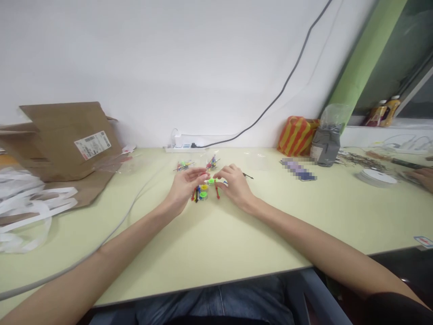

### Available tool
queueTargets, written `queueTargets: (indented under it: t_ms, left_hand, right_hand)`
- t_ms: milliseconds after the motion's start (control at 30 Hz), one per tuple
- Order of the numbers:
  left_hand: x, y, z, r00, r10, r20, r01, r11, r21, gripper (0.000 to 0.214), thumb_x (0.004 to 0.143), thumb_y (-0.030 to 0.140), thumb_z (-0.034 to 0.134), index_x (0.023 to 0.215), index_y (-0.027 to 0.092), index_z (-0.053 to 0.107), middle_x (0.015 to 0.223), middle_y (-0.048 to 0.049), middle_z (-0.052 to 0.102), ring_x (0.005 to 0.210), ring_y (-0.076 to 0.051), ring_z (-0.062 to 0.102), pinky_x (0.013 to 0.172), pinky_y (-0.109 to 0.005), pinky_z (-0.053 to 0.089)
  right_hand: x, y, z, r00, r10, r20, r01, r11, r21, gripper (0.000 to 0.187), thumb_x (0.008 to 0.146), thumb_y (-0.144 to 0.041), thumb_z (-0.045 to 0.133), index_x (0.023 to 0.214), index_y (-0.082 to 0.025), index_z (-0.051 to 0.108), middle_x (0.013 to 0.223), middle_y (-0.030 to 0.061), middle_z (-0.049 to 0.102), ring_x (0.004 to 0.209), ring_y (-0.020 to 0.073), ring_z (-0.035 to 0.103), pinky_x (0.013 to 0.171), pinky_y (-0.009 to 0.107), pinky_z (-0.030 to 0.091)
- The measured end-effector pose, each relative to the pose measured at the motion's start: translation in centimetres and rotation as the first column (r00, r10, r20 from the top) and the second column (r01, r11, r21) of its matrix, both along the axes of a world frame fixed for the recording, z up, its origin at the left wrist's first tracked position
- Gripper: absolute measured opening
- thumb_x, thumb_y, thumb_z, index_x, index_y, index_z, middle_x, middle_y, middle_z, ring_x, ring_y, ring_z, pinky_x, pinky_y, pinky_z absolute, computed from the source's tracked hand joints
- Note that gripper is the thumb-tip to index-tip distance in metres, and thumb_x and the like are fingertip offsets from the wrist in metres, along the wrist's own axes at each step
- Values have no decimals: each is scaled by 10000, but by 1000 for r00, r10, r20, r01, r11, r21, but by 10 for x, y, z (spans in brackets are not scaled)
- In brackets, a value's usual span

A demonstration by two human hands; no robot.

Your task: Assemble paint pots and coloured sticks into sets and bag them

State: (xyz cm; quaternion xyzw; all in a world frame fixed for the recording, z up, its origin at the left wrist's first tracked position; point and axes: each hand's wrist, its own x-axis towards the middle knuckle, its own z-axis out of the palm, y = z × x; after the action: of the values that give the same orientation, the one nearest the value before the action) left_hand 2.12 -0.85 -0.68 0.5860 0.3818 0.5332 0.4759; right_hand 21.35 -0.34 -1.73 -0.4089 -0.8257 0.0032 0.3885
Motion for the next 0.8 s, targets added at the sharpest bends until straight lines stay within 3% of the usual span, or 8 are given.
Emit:
queueTargets:
  t_ms: [133, 300, 600, 733, 800]
  left_hand:
    - [-3, 6, -2, 999, 44, 5, -44, 998, -45, 452, 704, 452, 859, 1029, 155, 757, 1018, -116, 752, 918, -202, 692, 761, -316, 545]
    - [-1, 3, -3, 1000, -17, 7, 17, 999, -38, 420, 759, 500, 806, 983, 148, 764, 927, -103, 726, 699, -137, 626, 561, -264, 466]
    - [1, 1, -2, 999, -31, 16, 31, 999, -34, 447, 732, 459, 837, 1042, 148, 754, 998, -104, 726, 814, -166, 639, 776, -331, 516]
    - [2, -1, 0, 1000, -19, 0, 19, 999, -36, 453, 724, 480, 834, 1022, 147, 753, 927, -90, 718, 756, -156, 625, 704, -308, 504]
    - [2, -2, 2, 1000, -4, -31, 3, 999, -51, 465, 723, 500, 830, 1016, 148, 750, 843, -72, 703, 671, -134, 592, 622, -281, 472]
  right_hand:
    - [-1, 9, -9, 975, -55, 214, 73, 994, -78, 100, 884, -164, 686, 836, -204, 764, 963, 89, 679, 976, 272, 495, 849, 410, 392]
    - [-1, 11, -12, 971, -44, 236, 68, 994, -91, 128, 891, -154, 668, 815, -188, 765, 907, 93, 669, 938, 255, 490, 817, 380, 383]
    - [1, 11, -10, 948, -105, 301, 143, 984, -109, 129, 921, -192, 651, 817, -180, 728, 872, 79, 683, 927, 247, 496, 799, 343, 363]
    - [0, 2, 1, 948, -164, 272, 161, 986, 31, 124, 975, -192, 567, 897, -177, 662, 969, 93, 688, 953, 245, 522, 799, 336, 357]
    - [1, -5, 8, 960, -184, 211, 187, 982, 9, 122, 1002, -194, 518, 933, -185, 618, 938, 82, 693, 897, 226, 552, 767, 317, 356]
